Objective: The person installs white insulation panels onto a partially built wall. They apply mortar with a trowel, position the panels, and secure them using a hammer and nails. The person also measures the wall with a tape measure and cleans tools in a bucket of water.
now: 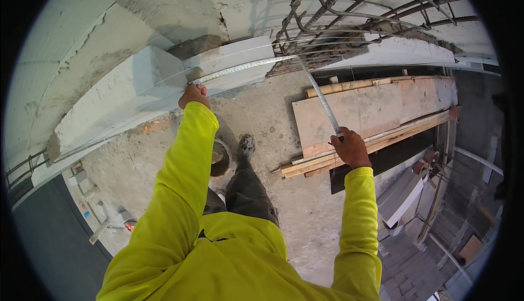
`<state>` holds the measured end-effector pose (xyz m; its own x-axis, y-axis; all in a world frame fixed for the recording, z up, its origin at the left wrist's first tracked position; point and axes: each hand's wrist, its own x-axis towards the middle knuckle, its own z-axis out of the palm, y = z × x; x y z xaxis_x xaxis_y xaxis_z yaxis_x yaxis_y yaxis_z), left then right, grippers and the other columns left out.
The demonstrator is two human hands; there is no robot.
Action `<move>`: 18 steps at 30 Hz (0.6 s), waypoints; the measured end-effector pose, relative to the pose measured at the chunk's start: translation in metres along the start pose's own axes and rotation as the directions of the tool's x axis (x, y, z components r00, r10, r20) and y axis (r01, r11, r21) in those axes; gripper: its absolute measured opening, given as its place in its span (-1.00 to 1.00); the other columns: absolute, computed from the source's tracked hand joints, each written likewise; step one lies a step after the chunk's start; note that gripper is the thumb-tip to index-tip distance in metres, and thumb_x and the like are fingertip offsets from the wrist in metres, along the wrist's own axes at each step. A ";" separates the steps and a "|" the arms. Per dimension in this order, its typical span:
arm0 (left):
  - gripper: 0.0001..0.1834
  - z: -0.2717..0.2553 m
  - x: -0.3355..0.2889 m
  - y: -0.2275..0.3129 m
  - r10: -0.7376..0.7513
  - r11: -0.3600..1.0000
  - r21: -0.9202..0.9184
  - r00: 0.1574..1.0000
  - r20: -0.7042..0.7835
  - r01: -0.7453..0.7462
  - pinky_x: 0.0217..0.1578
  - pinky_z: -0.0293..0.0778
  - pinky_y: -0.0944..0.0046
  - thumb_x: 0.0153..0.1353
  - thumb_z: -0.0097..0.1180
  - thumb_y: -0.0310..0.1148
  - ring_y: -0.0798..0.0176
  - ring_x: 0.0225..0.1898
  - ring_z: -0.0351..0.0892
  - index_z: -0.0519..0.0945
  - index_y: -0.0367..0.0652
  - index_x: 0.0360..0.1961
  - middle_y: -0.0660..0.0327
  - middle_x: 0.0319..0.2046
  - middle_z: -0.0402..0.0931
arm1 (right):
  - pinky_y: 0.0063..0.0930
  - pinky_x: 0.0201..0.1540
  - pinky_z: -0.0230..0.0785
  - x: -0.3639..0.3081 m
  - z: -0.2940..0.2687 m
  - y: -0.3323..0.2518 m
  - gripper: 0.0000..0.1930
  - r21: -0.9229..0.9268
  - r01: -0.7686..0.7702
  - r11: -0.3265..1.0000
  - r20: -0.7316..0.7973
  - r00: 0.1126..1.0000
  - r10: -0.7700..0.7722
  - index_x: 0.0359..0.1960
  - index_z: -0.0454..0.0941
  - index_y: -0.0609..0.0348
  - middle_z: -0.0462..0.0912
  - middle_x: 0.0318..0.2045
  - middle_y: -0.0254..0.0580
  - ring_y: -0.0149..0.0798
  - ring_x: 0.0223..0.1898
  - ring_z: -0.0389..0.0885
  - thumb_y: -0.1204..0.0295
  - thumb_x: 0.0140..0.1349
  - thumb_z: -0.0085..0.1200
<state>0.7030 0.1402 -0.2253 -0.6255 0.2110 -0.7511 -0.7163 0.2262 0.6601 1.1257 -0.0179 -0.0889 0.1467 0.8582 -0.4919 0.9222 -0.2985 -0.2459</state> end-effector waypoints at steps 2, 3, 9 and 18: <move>-0.81 -0.002 0.000 -0.002 0.015 1.000 -0.001 1.000 -0.007 -0.015 -0.39 0.66 0.39 0.25 0.15 -0.50 0.28 -0.40 0.63 0.52 -0.43 -0.19 0.09 -0.34 0.58 | 0.02 -0.06 0.53 0.004 -0.001 -0.003 -0.54 0.005 0.006 1.000 0.009 1.000 -0.006 0.01 0.58 0.26 0.68 -0.27 0.24 0.26 -0.21 0.67 0.16 0.21 0.10; -0.81 -0.001 0.000 -0.001 0.029 1.000 0.004 1.000 -0.004 -0.029 -0.41 0.66 0.40 0.25 0.16 -0.50 0.28 -0.40 0.63 0.52 -0.43 -0.19 0.09 -0.35 0.59 | 0.02 -0.06 0.53 0.005 -0.003 -0.004 -0.54 0.010 0.007 1.000 0.011 1.000 -0.007 0.00 0.58 0.26 0.68 -0.27 0.24 0.26 -0.20 0.67 0.16 0.20 0.09; -0.82 -0.003 0.003 -0.002 0.033 0.999 0.023 0.999 0.013 -0.034 -0.40 0.68 0.36 0.25 0.16 -0.50 0.29 -0.44 0.62 0.54 -0.45 -0.22 0.08 -0.40 0.59 | 0.00 -0.04 0.53 0.003 -0.002 -0.011 -0.53 -0.004 -0.040 0.999 0.017 0.999 0.040 -0.01 0.58 0.28 0.68 -0.28 0.25 0.23 -0.18 0.67 0.15 0.19 0.09; -0.80 -0.007 0.011 -0.003 0.060 0.996 0.059 0.996 0.073 -0.064 -0.37 0.70 0.37 0.26 0.15 -0.46 0.30 -0.44 0.59 0.54 -0.46 -0.25 0.09 -0.37 0.56 | 0.00 0.01 0.50 -0.003 0.003 -0.009 -0.54 0.033 -0.064 0.997 0.032 0.998 0.063 -0.03 0.58 0.27 0.67 -0.22 0.26 0.25 -0.14 0.65 0.13 0.20 0.09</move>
<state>0.6961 0.1351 -0.2362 -0.6432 0.2927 -0.7076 -0.6551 0.2680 0.7064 1.1157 -0.0187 -0.0877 0.1929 0.8241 -0.5325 0.8988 -0.3661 -0.2410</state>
